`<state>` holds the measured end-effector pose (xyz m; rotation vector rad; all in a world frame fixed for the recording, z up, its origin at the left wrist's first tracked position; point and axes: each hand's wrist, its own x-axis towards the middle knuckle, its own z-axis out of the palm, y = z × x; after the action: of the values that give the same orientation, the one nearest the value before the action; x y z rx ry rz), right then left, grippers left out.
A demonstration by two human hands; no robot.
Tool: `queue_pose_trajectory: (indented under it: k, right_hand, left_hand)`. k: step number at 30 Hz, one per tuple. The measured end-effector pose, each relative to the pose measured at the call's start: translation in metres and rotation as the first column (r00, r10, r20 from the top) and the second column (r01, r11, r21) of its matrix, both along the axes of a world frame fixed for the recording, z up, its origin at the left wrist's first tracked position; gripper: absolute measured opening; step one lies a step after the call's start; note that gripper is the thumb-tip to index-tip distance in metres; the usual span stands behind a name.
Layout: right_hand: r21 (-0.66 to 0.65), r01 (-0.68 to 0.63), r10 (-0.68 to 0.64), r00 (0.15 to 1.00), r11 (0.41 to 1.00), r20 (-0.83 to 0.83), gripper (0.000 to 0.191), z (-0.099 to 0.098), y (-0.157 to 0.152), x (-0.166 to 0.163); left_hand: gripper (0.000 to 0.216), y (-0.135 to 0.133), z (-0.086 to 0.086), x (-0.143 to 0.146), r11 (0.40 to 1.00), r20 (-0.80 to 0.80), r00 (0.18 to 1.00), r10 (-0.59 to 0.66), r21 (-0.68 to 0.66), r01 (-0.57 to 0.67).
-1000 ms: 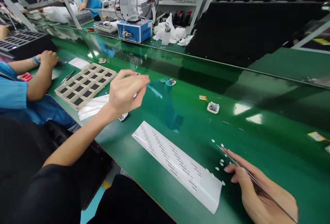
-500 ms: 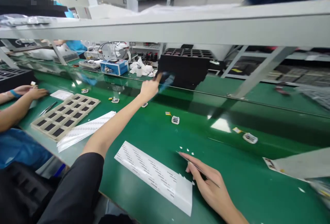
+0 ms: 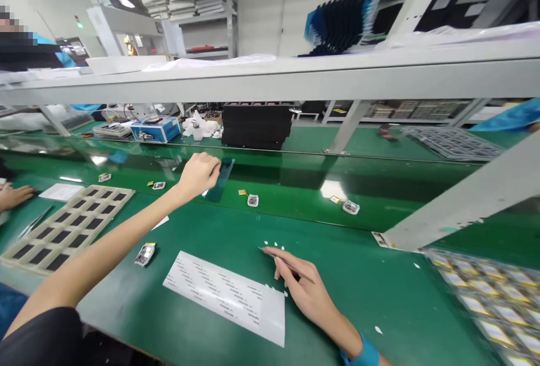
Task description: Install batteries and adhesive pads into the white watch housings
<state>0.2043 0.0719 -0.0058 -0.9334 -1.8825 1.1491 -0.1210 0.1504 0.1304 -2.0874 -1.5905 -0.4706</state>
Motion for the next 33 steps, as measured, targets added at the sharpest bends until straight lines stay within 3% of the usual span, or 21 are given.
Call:
queue_pose_trajectory:
  k: [2, 4, 6, 7, 9, 11, 14, 18, 25, 29, 33]
  right_hand:
    - [-0.03, 0.008, -0.009, 1.0, 1.0, -0.014, 0.06, 0.0, -0.002, -0.003]
    - [-0.059, 0.013, -0.015, 1.0, 0.998, -0.028, 0.065, 0.0, -0.004, -0.008]
    - [-0.085, 0.015, -0.018, 0.999, 0.996, -0.038, 0.069, 0.001, -0.005, -0.013]
    - [-0.097, 0.018, -0.022, 0.999, 0.995, -0.043, 0.07, 0.002, -0.005, -0.014]
    - [-0.12, 0.028, -0.035, 0.998, 0.992, -0.055, 0.074, 0.003, -0.005, -0.015]
    - [-0.143, 0.037, -0.048, 0.996, 0.989, -0.071, 0.076, 0.005, -0.005, -0.015]
    - [-0.168, 0.029, -0.045, 0.995, 0.985, -0.093, 0.077, 0.007, -0.004, -0.013]
    - [-0.185, 0.007, -0.029, 0.993, 0.983, -0.112, 0.076, 0.008, -0.004, -0.013]
    - [-0.187, -0.003, -0.018, 0.994, 0.982, -0.112, 0.073, 0.008, -0.003, -0.013]
    - [-0.171, 0.004, -0.024, 0.992, 0.985, -0.121, 0.072, 0.008, -0.003, -0.013]
    - [-0.155, 0.011, -0.03, 0.991, 0.988, -0.127, 0.071, 0.007, -0.003, -0.014]
  left_hand:
    - [0.023, -0.017, 0.014, 0.015, 0.992, -0.026, 0.995, -0.092, 0.084, 0.094]
    - [0.019, -0.029, 0.042, 0.04, 0.945, -0.063, 0.975, -0.211, 0.244, 0.22]
    - [0.016, -0.029, 0.087, 0.07, 0.798, -0.102, 0.935, -0.34, 0.495, 0.344]
    - [0.016, -0.024, 0.115, 0.086, 0.754, -0.072, 0.927, -0.368, 0.561, 0.343]
    - [0.024, -0.002, 0.173, 0.115, 0.835, 0.071, 0.94, -0.334, 0.485, 0.26]
    - [0.037, 0.03, 0.224, 0.136, 0.878, 0.11, 0.936, -0.335, 0.397, 0.267]
    - [0.043, 0.075, 0.268, 0.151, 0.917, 0.17, 0.903, -0.395, 0.129, 0.377]
    - [0.036, 0.098, 0.284, 0.144, 0.889, 0.221, 0.867, -0.446, -0.004, 0.458]
    - [0.036, 0.11, 0.285, 0.139, 0.873, 0.251, 0.848, -0.467, -0.019, 0.486]
    - [0.037, 0.109, 0.281, 0.143, 0.881, 0.146, 0.869, -0.472, 0.041, 0.472]
    - [0.046, 0.104, 0.281, 0.148, 0.914, -0.024, 0.921, -0.389, 0.117, 0.389]
